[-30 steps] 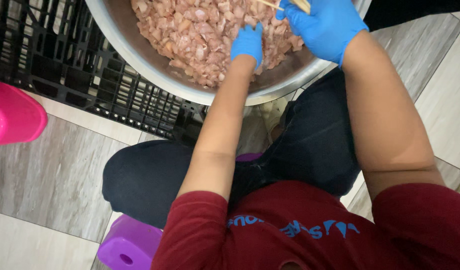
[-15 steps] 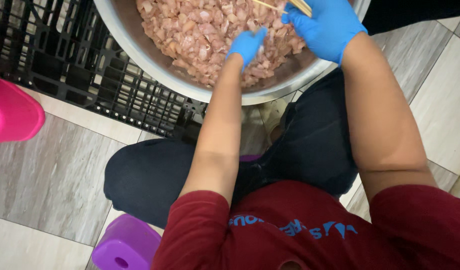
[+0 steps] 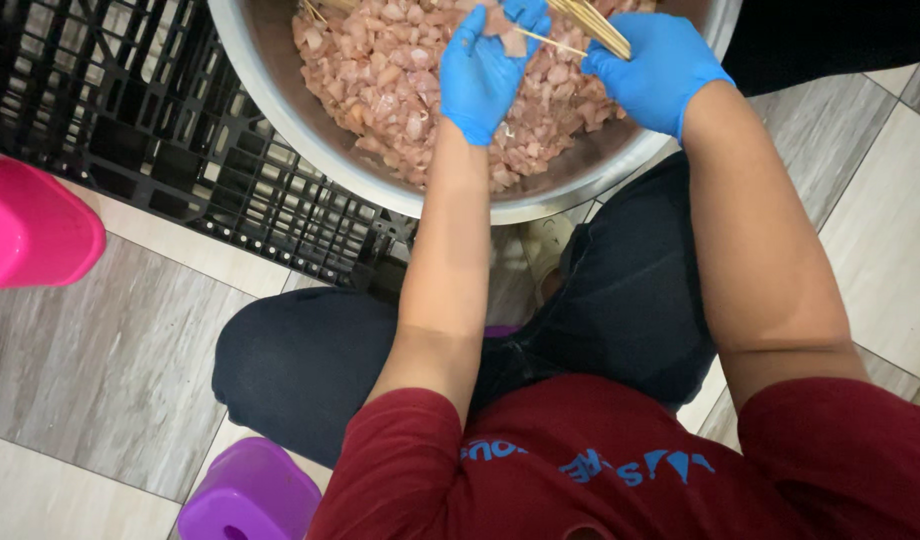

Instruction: The person sits on the floor with a large metal bowl of raw cubed meat in front of them. They take handfuls of bamboo skewers in one hand, pick up pieces of meat with the other, and thread the meat onto the skewers one piece at a time, placing finished skewers aside.

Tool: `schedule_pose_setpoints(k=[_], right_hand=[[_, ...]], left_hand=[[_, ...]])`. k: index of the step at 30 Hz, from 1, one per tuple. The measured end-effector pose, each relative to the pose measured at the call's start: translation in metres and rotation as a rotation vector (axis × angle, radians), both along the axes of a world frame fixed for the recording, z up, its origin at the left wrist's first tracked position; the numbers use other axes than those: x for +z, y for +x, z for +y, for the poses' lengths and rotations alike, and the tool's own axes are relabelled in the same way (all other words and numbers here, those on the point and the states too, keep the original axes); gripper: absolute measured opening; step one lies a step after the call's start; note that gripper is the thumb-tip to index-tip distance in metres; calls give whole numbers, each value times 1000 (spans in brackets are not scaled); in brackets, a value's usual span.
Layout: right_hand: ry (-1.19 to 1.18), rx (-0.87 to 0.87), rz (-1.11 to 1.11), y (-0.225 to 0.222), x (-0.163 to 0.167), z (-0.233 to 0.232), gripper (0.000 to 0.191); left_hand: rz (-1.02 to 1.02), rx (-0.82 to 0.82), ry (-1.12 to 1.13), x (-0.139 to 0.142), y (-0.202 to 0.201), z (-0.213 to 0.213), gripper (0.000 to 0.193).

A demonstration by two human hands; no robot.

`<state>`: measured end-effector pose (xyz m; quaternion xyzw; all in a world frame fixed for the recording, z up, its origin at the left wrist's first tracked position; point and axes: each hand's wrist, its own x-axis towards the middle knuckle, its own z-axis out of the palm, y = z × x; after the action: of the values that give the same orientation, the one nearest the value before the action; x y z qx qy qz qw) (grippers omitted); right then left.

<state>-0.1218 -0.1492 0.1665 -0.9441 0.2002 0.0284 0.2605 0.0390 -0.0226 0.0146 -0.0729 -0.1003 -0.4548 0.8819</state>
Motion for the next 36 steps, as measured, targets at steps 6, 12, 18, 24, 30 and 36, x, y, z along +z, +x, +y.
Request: schedule_pose_setpoints(k=[6,12,18,24,30,36], right_hand=[[98,-52,43,-2,9,6,26],[115,-31,14,3,15,14,23],[171,-40,18,4,15,21,23],[243,-28,11,6,17,25,24],[208,-12,7,7,14,29,22],[300,-29,-39,8,8,33,20]], left_hand=[[5,160,-102,-2,-3,-8,39],[78,291,-159,4,1,-6,27],[224,269,-76,4,-4,-7,26],[236,335,-201,4,-5,-10,24],[279,362,-83,7,-7,-8,21],[153,460,10,10,-9,-8,14]])
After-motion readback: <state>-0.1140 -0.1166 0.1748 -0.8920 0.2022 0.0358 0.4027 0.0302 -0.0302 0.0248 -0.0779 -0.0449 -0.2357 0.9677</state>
